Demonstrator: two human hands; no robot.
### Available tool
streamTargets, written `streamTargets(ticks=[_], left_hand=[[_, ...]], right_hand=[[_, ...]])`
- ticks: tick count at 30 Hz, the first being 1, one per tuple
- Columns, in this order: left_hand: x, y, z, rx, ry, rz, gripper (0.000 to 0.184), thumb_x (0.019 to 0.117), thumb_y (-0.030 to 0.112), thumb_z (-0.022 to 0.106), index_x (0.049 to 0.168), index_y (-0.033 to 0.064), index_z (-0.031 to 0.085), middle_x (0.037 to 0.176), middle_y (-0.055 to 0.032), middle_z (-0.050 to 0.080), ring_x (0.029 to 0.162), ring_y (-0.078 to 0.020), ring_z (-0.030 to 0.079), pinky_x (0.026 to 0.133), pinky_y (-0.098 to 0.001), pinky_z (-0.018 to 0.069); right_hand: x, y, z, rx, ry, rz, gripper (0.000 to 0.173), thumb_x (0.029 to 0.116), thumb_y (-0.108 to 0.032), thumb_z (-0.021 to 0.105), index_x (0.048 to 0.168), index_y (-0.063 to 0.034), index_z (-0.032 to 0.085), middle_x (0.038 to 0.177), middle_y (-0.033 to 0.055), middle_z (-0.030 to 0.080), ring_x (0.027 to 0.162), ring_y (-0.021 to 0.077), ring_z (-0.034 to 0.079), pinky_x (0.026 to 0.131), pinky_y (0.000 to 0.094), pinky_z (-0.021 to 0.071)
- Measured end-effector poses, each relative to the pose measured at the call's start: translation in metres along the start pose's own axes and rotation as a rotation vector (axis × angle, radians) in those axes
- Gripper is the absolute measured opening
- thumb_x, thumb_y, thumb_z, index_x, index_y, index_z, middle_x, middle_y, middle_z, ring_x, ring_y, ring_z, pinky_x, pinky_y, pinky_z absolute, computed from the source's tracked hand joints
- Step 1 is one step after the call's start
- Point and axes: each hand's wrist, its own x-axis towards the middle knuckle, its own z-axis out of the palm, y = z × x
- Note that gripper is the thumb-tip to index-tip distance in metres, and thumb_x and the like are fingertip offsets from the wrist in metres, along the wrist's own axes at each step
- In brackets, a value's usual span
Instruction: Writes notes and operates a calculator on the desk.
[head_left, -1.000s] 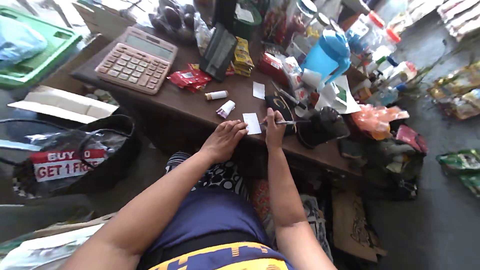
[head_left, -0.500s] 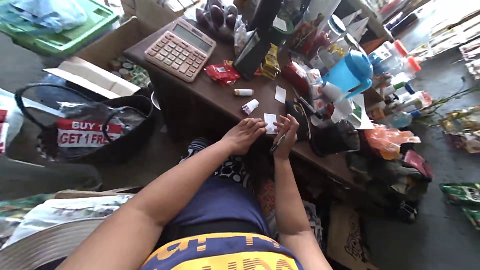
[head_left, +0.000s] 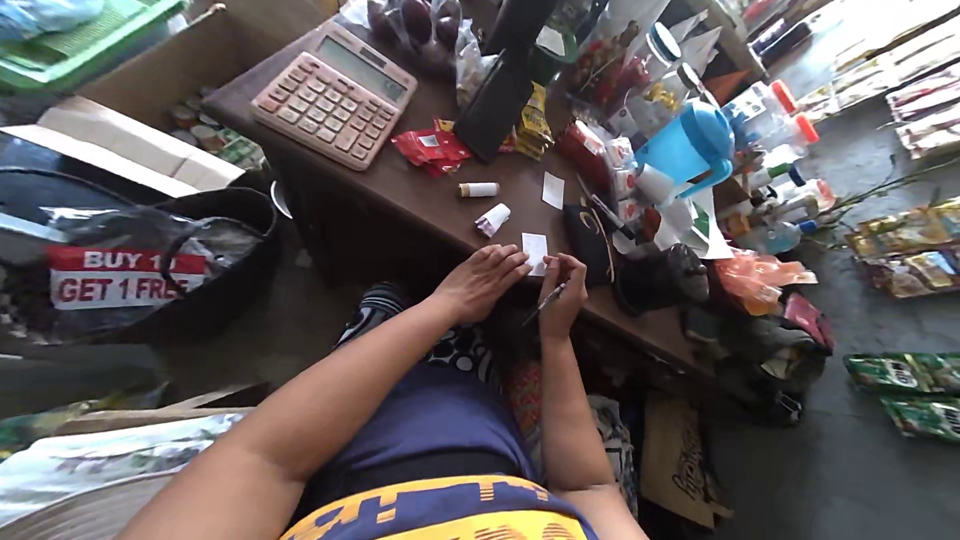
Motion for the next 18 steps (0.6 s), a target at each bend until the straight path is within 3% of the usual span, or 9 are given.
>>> streamTargets(ticks=[8,15,18], left_hand=[[-0.001,0.0001,0.0,0.012,-0.003,0.013,0.076,0.0798,0.0,0.072,0.152,0.0097,0.048,0.159,-0.0102,0.044,0.149,-0.0286,0.036,0.123,-0.0446,0.0246],[-0.0011,-0.0004,-0.0014,-0.002,-0.008,0.004,0.076,0.0791,-0.002,0.072,0.151,0.0104,0.049,0.158,-0.009,0.045,0.148,-0.0272,0.037,0.122,-0.0449,0.0255],[0.0,0.0002,-0.0025,-0.024,-0.015,-0.009,0.078,0.0773,-0.003,0.073,0.15,0.0098,0.05,0.158,-0.0096,0.046,0.148,-0.0279,0.039,0.122,-0.0461,0.0268]], right_hand=[[0.0052,-0.0011,-0.0046,0.204,0.049,0.187,0.019,0.1043,-0.007,0.054,0.119,0.0049,0.056,0.097,0.0074,0.074,0.088,0.0076,0.072,0.084,0.0254,0.0599],[0.0027,0.0021,-0.0019,0.174,0.039,0.17,0.018,0.1042,-0.007,0.053,0.117,0.005,0.059,0.094,0.0086,0.074,0.082,0.008,0.071,0.079,0.0248,0.0594],[-0.0032,0.0054,-0.0026,0.119,0.035,0.076,0.023,0.1044,-0.014,0.056,0.119,0.0027,0.058,0.105,0.0098,0.073,0.094,0.0104,0.071,0.086,0.0272,0.0592]])
